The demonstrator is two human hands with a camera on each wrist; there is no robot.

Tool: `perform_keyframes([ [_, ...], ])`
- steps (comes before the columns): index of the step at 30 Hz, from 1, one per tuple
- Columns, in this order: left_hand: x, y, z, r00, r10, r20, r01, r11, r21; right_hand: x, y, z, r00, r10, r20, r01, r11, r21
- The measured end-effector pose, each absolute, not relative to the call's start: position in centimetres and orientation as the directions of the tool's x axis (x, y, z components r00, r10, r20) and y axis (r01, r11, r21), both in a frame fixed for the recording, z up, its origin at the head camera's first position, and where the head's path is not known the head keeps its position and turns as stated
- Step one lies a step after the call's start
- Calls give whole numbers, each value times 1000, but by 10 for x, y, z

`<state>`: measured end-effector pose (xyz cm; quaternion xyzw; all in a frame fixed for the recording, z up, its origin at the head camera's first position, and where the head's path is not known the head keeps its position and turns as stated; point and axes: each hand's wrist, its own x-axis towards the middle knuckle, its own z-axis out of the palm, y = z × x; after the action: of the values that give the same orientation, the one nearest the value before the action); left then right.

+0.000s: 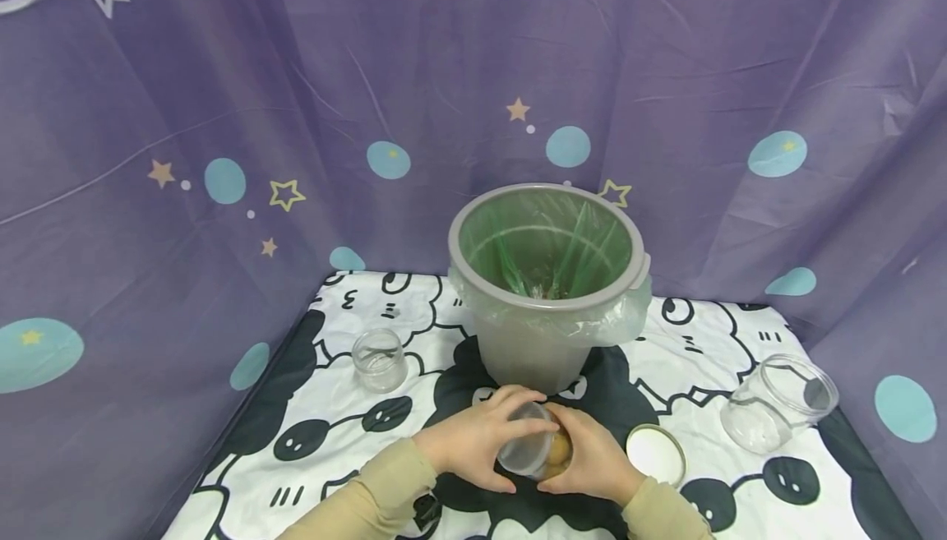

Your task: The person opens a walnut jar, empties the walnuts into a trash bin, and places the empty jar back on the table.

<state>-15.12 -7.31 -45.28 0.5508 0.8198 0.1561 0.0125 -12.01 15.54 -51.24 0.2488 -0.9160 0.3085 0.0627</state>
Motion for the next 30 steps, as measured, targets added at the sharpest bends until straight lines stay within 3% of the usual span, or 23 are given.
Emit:
perform_keyframes([
  [7, -152, -75, -454, -361, 914, 186, 920, 316, 232, -119, 155, -512, -869, -415, 269, -493, 680, -542],
  [20, -151, -73, -455, -475, 832, 287, 877, 420, 233, -118, 156, -512, -868, -398, 296, -496, 680, -540],
  [30, -152, -81, -456, -555, 783, 280, 798, 407, 443, -119, 160, -512, -899, -347, 266, -433, 621, -653],
])
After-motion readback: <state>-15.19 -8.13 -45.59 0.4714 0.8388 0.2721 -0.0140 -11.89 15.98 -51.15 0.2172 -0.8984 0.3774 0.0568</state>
